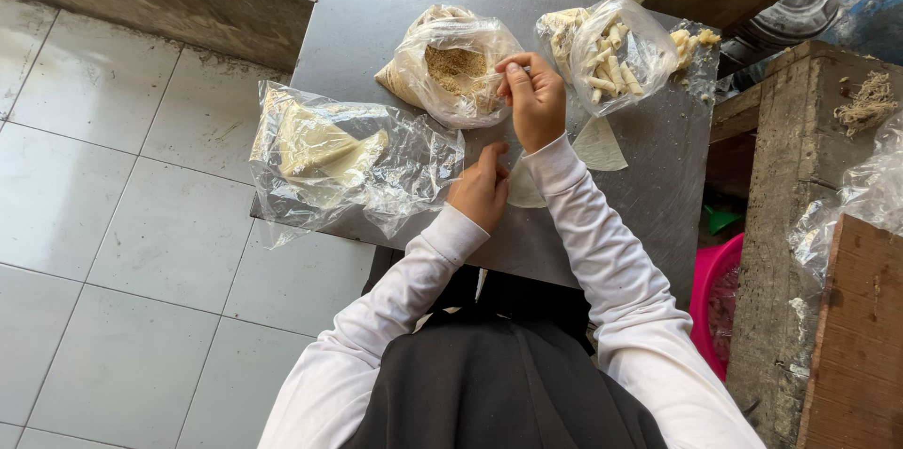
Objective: The person wraps a small amount of filling mixture into triangular dough sheets by portioning the mixture with a spoon and then folding and rolling the dough by hand.
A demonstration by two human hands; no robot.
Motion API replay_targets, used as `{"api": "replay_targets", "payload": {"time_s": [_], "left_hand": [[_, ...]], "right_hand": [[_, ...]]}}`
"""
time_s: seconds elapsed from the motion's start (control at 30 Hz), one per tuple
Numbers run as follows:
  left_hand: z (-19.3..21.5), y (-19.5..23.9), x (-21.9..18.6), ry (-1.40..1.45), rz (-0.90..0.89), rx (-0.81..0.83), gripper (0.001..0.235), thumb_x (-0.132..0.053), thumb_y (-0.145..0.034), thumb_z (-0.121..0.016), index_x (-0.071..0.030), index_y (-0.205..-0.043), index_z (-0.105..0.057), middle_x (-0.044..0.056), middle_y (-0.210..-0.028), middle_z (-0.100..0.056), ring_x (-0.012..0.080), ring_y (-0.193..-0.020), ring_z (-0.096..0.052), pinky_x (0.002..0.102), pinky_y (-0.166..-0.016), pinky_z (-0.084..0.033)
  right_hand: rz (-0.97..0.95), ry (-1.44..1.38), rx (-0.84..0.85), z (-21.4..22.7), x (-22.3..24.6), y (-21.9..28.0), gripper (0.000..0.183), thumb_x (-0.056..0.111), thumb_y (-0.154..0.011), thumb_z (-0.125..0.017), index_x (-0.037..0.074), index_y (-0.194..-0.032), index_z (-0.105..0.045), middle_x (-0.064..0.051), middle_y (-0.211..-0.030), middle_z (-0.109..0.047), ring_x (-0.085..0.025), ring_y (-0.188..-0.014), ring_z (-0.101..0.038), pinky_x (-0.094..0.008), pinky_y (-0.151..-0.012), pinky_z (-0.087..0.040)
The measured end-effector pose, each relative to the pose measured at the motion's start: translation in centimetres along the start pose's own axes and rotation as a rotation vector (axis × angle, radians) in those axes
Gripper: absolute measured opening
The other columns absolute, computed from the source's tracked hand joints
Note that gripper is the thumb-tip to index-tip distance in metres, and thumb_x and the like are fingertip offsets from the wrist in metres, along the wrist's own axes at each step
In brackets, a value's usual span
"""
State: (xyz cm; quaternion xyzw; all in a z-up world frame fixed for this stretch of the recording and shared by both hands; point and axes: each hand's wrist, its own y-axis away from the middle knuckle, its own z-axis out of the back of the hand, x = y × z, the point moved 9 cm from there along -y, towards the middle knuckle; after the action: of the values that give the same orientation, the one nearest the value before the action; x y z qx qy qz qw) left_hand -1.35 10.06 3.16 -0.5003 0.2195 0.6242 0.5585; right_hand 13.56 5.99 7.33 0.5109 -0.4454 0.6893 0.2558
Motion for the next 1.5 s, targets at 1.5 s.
{"api": "replay_targets", "payload": {"time_s": [1.5], "left_hand": [[0.8,2.7,-1.4,-0.103,0.026,-0.03,0.044,-0.007,-0.091,-0.068,-0.002,-0.132,-0.052,0.014,-0.086,-0.072,0.0331,-0.078,-0.072,0.041,-0.07,-0.055]], "right_hand": [[0.015,0.3,-0.03,10.8,6.8,16.1,0.012,0.009,-0.112,-0.055,0.002,-0.111,-0.064,-0.004,-0.092,-0.065,-0.009,-0.085,-0.06,-0.024,-0.079,-0.051]]}}
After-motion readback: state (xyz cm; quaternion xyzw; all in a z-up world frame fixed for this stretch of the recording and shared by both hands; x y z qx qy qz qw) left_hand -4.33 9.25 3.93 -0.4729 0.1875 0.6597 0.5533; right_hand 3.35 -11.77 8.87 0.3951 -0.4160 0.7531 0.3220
